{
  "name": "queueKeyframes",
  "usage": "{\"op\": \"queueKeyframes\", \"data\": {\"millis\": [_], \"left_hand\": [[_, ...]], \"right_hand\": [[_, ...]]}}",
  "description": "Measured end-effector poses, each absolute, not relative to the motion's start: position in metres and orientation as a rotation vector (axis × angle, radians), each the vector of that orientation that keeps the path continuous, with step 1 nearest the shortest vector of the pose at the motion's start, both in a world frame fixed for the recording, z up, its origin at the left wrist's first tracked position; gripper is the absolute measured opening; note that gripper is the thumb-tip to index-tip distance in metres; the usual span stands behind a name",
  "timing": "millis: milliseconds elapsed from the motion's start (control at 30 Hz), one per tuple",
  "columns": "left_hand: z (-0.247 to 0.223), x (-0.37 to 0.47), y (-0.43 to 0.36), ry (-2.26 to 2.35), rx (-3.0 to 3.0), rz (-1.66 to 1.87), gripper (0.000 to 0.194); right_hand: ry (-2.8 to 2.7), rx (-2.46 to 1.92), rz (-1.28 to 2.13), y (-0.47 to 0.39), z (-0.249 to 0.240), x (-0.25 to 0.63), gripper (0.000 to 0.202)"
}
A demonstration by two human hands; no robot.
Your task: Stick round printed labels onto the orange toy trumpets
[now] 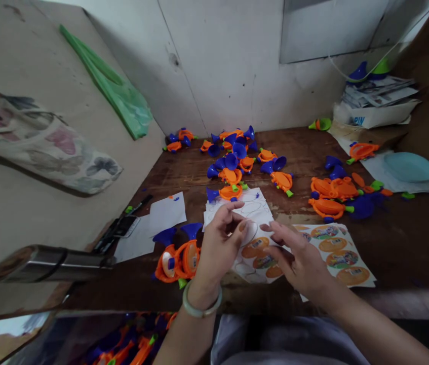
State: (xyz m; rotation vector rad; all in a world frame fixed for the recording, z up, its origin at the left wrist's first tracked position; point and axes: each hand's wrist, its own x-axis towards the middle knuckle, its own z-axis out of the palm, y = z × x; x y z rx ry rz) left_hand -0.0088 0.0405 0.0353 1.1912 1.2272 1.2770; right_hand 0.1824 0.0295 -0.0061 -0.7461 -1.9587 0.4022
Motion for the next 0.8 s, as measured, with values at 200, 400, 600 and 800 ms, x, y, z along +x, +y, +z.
{"op": "queueKeyframes", "data": {"millis": [200, 400, 600, 800], "left_hand": [[0.032, -0.011, 0.041, 1.215, 1.269, 1.202, 0.038], [0.033, -0.010, 0.044, 1.114, 1.203, 1.148, 0.038], [0.034, -0.004, 0.047, 1.160, 1.116, 1.157, 0.034], [0.033, -0.001, 0.052, 1.208, 1.005, 1.187, 0.037]], "right_hand": [[-1.849, -0.846, 0.510, 0.026, -0.011, 0.184, 0.054], [-1.883, -0.865, 0.485, 0.027, -0.001, 0.180, 0.035], [-1.989, -0.702, 0.070, 0.032, -0.016, 0.189, 0.063], [-2.039, -0.600, -0.029, 0.045, -0.016, 0.197, 0.054]]}}
